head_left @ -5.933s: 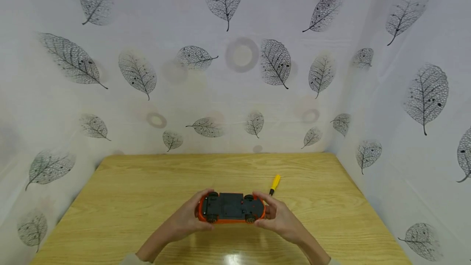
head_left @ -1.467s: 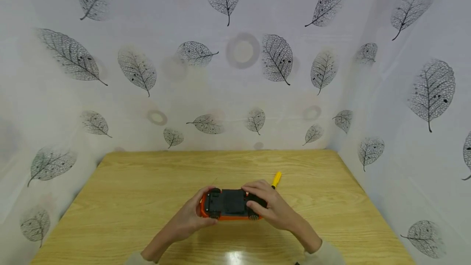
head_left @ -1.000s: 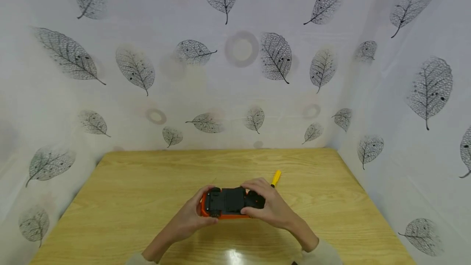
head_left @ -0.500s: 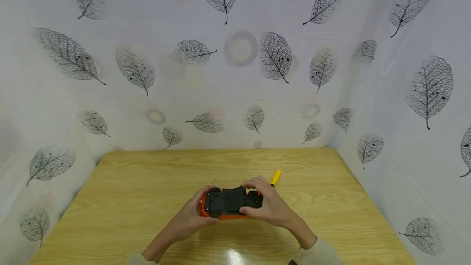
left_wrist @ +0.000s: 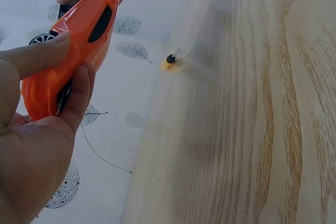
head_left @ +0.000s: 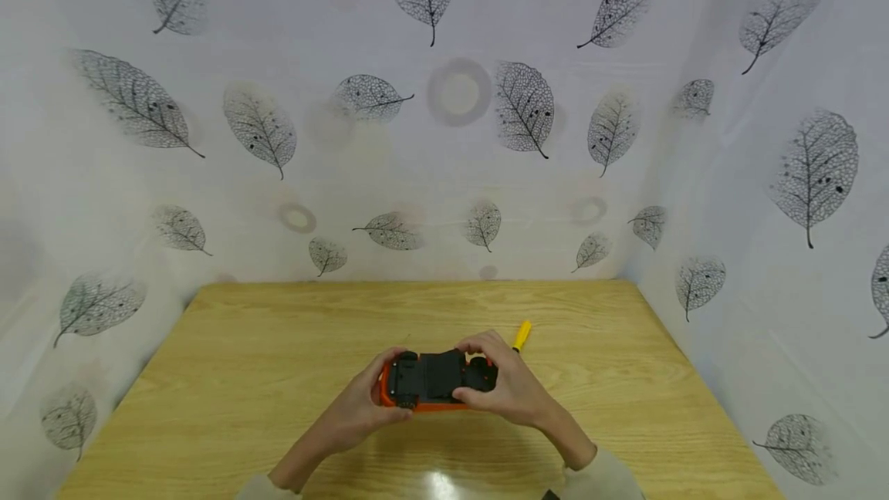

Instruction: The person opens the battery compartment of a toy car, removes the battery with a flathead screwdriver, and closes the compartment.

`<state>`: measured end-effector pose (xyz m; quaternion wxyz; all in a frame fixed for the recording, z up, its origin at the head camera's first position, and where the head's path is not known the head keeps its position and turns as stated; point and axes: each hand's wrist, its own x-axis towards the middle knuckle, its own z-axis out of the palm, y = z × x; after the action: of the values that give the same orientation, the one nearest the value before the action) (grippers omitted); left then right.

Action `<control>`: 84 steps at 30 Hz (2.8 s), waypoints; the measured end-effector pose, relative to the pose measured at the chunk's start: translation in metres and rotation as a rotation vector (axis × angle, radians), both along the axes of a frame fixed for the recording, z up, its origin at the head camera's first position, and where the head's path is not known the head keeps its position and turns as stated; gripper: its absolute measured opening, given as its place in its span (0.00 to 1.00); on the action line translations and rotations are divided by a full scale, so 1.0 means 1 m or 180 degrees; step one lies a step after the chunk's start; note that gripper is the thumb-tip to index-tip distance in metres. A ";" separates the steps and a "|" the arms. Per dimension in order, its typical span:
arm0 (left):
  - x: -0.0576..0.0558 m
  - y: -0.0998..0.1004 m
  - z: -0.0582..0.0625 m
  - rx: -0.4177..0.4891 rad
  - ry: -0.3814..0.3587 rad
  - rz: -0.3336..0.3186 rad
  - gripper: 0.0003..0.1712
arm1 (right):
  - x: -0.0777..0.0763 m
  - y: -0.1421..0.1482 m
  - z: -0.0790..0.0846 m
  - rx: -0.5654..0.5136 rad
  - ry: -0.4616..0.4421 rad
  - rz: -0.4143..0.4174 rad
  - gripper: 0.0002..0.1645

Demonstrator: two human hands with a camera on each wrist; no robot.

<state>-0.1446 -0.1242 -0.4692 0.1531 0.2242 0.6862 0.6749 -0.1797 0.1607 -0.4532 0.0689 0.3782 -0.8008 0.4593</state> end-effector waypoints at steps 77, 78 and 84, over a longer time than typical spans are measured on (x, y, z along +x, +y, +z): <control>0.005 -0.012 0.001 0.0271 -0.0230 0.0121 0.53 | -0.060 0.157 -0.039 -0.0573 -0.0436 -0.2444 0.33; 0.005 -0.013 0.000 0.0263 -0.0221 0.0128 0.53 | -0.062 0.159 -0.043 -0.0545 -0.0436 -0.2487 0.33; 0.007 -0.013 -0.002 0.0179 -0.0181 0.0178 0.51 | -0.079 0.163 -0.063 -0.0198 -0.0520 -0.2634 0.34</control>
<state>-0.1381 -0.1373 -0.4715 0.1472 0.1899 0.6683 0.7040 -0.2582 0.3238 -0.5158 0.1952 -0.0152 -0.8737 0.4453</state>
